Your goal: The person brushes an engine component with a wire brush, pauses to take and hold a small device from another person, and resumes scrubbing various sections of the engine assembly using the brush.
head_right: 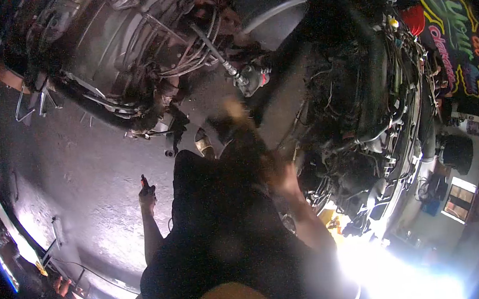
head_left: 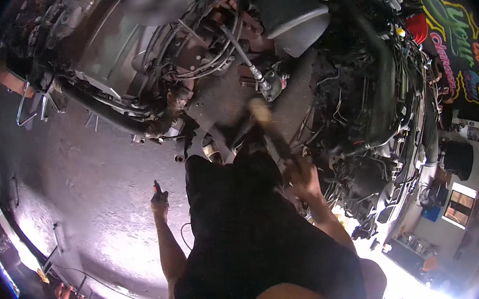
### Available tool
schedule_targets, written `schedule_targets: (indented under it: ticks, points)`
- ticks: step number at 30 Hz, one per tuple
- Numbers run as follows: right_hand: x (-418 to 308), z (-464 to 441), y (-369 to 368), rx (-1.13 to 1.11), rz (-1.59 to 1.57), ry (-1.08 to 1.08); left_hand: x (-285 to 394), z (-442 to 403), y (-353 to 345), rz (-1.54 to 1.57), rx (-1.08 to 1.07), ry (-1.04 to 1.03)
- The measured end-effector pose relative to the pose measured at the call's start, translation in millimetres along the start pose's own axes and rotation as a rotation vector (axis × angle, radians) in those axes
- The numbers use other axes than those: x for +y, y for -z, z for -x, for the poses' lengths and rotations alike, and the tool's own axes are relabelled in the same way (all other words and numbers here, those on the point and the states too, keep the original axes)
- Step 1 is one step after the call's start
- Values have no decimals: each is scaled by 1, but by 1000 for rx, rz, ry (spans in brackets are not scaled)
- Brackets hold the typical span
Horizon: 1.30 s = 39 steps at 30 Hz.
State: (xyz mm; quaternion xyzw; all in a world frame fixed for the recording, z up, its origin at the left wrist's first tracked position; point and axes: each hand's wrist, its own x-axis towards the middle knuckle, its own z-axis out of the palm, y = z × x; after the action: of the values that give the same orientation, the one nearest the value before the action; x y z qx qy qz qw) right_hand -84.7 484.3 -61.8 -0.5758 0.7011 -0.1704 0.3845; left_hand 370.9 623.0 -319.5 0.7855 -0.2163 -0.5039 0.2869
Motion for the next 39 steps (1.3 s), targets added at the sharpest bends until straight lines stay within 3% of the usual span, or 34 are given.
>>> schedule_targets:
  ticks: [1, 3, 4, 6, 7, 8, 9, 11, 13, 15, 18, 20, 21, 22, 24, 25, 26, 27, 28, 29, 30, 31, 33, 34, 36, 37, 38, 39]
  points:
    - [-4, 2, 3, -3, 3, 14, 1, 2, 0, 10, 9, -4]
    - [-18, 2, 10, 358, 36, 148, 3, 5, 2, 43, 50, 118]
    - [-28, -24, 14, 400, -2, 221, 6, 2, 1, 45, 54, 111]
    - [-9, -87, 5, 251, 99, 1, 11, -1, -6, 155, 29, 88]
    - [5, -130, 1, 297, 176, 223, 12, -2, -10, 206, 12, 80]
    - [16, -155, 1, 336, 255, 452, 7, -12, -9, 27, -34, 16]
    - [14, -148, 8, 332, 255, 447, 1, -16, -9, 24, -35, 22]
    - [-17, -130, 31, 119, 103, 248, -2, -28, -7, -137, -26, -217]
    - [-40, -73, 41, 208, -261, -62, 15, -18, -8, 29, -15, -140]
    - [19, -27, 40, 243, -60, 122, 20, -1, -4, 103, 27, -18]
    - [54, -18, -5, 381, -227, 232, 4, 0, -2, 81, 48, -20]
    - [49, -61, -29, 157, -82, -159, 6, -7, -3, 14, 64, 9]
    - [116, -101, -72, 303, -46, 206, 15, -6, -6, 81, 23, 17]
    - [119, -132, -72, 424, 35, 453, 26, -5, -8, -32, -2, -25]
    - [34, -111, -18, 49, -634, -103, 44, -2, -13, -229, -11, -150]
    - [-13, -101, 10, -2, -880, -429, 55, -3, -10, -323, -9, -240]
    - [-5, -87, 14, -53, -741, -456, 11, -43, 2, -343, -12, -233]
    - [19, -69, 3, 76, -426, -241, 3, -51, 10, -353, -50, -358]
    - [38, -52, -12, 194, -102, -29, 32, -33, 8, -266, -39, -220]
    - [15, -34, -2, 129, -349, -149, 61, -9, 3, -175, -20, -79]
    - [37, -21, -14, 84, -585, -233, 57, -8, 7, -114, -24, -89]
    - [62, -1, -27, 197, -167, 9, 50, -7, 14, -56, -30, -100]
    - [80, 3, -33, 258, -85, 320, 56, 5, 20, -384, 10, -242]
    - [69, -5, -31, 266, -101, 315, 49, 5, 24, -396, 8, -212]
    - [36, -39, -10, 195, -242, -9, 33, 4, 30, -425, 9, -176]
    - [59, -74, -23, 282, -221, 218, 30, 1, 31, -442, 11, -177]
    - [21, -97, 1, 260, -234, 121, 39, 4, 27, -442, 19, -65]
    - [52, -139, -14, 441, 39, 531, 48, 8, 23, -450, 20, -66]
